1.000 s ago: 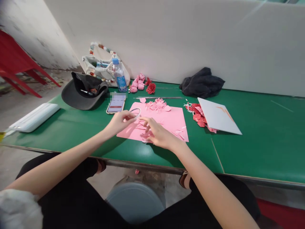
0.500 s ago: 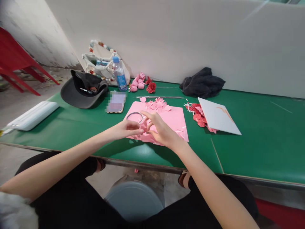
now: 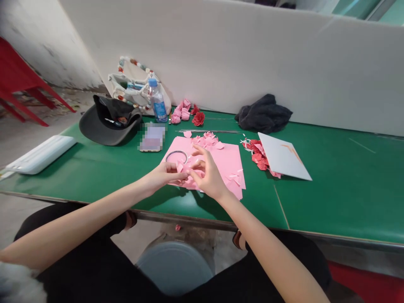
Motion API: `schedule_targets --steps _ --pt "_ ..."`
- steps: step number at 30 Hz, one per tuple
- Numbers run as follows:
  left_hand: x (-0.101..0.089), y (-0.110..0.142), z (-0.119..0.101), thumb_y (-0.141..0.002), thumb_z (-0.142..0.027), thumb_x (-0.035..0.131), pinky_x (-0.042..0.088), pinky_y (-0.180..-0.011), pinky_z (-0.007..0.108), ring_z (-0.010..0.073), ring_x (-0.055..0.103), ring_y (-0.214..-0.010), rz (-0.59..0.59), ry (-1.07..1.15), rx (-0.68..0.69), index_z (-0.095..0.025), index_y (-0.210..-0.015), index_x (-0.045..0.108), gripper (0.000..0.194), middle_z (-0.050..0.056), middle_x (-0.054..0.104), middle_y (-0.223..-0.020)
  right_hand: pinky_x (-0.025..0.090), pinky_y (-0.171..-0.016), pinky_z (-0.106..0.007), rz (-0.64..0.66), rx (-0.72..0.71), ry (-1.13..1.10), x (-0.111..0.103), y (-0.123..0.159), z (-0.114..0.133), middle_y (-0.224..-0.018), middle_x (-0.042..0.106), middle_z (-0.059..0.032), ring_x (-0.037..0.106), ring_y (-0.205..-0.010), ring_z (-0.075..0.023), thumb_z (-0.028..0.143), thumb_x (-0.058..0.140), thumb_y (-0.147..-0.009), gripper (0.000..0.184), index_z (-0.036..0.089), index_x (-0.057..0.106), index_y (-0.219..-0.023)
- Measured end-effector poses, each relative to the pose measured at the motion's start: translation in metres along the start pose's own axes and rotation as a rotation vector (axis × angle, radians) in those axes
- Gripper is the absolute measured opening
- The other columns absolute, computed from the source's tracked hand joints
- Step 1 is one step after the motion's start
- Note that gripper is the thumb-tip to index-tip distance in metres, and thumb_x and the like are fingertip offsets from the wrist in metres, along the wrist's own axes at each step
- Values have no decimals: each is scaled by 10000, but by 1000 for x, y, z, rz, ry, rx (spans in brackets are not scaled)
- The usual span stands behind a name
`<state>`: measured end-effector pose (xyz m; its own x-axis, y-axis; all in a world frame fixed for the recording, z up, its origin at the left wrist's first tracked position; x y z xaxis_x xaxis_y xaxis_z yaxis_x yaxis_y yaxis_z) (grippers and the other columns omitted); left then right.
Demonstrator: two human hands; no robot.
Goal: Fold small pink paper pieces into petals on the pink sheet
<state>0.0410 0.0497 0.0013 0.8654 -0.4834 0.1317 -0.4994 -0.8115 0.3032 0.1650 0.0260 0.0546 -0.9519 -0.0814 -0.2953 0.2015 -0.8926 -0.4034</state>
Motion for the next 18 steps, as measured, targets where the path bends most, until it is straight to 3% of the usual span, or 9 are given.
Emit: schedule_targets --steps 7,10,13,18 --pt "6 10 -4 -664 -387 763 531 -693 265 134 647 -671 -33 5 143 -105 -820 657 339 36 689 -730 587 -721 -327 -136 221 -178 -2 2 -24 -1169 474 -45 619 -700 -99 222 699 -699 618 302 416 -1243" --pt "0 19 9 -685 -386 749 543 -754 295 184 680 -799 -64 84 190 -110 -896 665 357 68 716 -846 568 -790 -340 -191 211 -202 -1 12 -17 -1109 534 -40 642 -759 -126 242 697 -715 525 274 472 -1188" --pt "-12 26 26 -687 -352 755 529 -858 321 202 682 -894 -165 195 197 -114 -881 676 317 86 728 -919 513 -904 -368 -273 201 -260 -2 24 -11 -918 605 -13 641 -892 -167 263 708 -725 455 249 509 -1134" --pt "-9 31 36 -668 -317 774 520 -894 336 196 689 -878 -138 238 187 -110 -892 702 313 82 738 -914 546 -795 -351 -97 377 -465 24 37 -27 -758 624 29 641 -795 -156 277 755 -681 484 234 524 -1105"
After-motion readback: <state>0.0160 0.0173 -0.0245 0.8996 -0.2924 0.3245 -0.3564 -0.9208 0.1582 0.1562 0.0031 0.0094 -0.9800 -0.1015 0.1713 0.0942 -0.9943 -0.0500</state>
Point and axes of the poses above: each hand's wrist, its own y-axis away from the middle knuckle, its own x-axis out of the palm, z = x × y, the point moved 8 cm from there along -y, towards the middle knuckle
